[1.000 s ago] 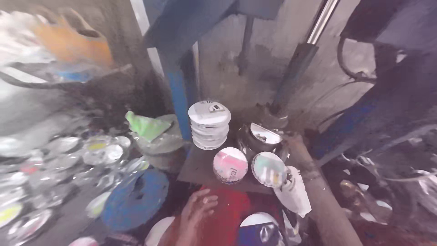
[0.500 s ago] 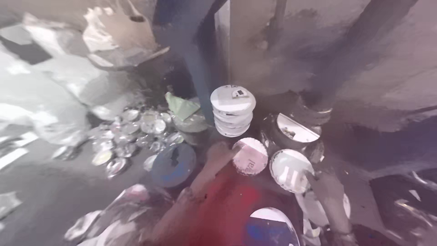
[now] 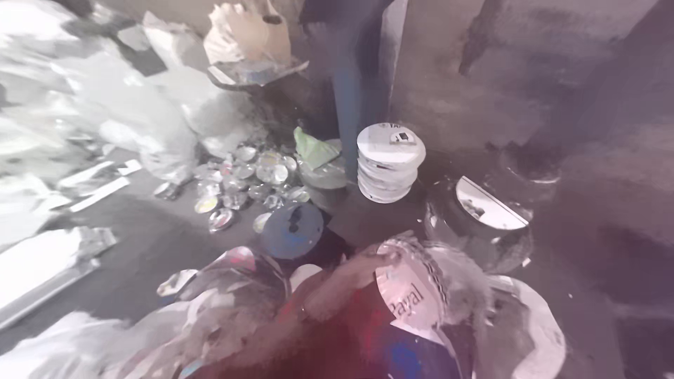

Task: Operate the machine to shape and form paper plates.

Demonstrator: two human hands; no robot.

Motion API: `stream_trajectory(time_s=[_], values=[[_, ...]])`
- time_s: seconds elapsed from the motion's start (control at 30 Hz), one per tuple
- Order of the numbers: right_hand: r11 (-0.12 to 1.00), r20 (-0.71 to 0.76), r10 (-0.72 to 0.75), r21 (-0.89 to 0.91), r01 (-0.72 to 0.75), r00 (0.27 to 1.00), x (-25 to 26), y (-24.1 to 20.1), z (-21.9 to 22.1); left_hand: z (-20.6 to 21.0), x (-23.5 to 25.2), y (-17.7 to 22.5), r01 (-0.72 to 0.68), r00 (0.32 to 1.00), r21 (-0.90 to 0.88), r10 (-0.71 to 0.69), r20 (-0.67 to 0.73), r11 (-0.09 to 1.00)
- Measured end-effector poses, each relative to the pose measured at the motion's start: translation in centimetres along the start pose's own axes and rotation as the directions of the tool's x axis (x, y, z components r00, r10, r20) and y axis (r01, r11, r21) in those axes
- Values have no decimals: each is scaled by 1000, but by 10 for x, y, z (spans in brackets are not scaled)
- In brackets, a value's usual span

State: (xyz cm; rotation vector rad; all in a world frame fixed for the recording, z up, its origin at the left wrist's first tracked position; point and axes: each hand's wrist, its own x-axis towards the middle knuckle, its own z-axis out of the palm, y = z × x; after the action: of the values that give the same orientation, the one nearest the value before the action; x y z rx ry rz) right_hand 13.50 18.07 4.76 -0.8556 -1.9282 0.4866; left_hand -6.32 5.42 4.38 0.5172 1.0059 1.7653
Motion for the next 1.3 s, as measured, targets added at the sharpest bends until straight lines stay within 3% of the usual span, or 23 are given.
stream_trajectory(time_s=[0.17,0.3,0.4,0.5,0.6,0.63,0.7,0.73,0.8,0.83,0.9,0.93,1.0,1.07,1.13,1.2,1.23,1.3], values=[[898,39,-78,437,53,996,-24,-15,25,-6,-18,-9,-49,997,269,65,-52,962],[843,281,32,508,-177,959,-40,-34,20,-20,-37,-14,-286,946,472,325,-2,834],[806,329,108,523,-276,938,-55,-56,24,-17,-53,-23,-271,903,602,415,-111,751],[746,408,128,561,-359,904,-59,-70,19,-15,-71,-9,-229,954,420,289,-84,878],[706,606,34,548,-448,795,-62,-76,4,-29,-93,4,-181,974,175,151,171,968],[736,619,-33,546,-400,785,-64,-79,1,-30,-99,4,-176,961,95,150,233,980],[776,518,-166,593,-213,839,-74,-89,1,-23,-112,2,-248,948,65,228,222,967],[780,436,-218,616,-113,873,-78,-95,3,-17,-118,1,-345,930,149,316,189,927],[800,286,-253,600,34,924,-89,-112,4,6,-132,4,-515,848,426,515,127,744],[791,218,-248,608,67,944,-99,-118,6,11,-139,3,-570,804,508,565,183,646],[777,78,-259,609,160,963,-119,-117,16,26,-146,-4,-624,741,585,629,235,517],[819,61,-297,530,221,953,-121,-112,18,32,-146,-10,-598,746,628,633,206,499],[873,93,-284,436,217,954,-112,-97,19,33,-138,-22,-472,820,627,570,54,620],[930,300,-197,359,80,933,-97,-76,1,19,-127,-26,-327,925,534,379,14,780],[966,576,-67,242,-91,814,-77,-55,-27,5,-117,-34,-216,976,487,205,76,846],[967,707,-40,206,-151,706,-64,-27,-46,4,-109,-43,-158,981,482,80,178,862],[963,718,-1,188,-192,696,-55,-18,-56,8,-105,-45,-189,964,493,67,256,849],[929,625,170,157,-336,762,-30,-4,-76,21,-96,-42,-271,940,492,119,319,827]])
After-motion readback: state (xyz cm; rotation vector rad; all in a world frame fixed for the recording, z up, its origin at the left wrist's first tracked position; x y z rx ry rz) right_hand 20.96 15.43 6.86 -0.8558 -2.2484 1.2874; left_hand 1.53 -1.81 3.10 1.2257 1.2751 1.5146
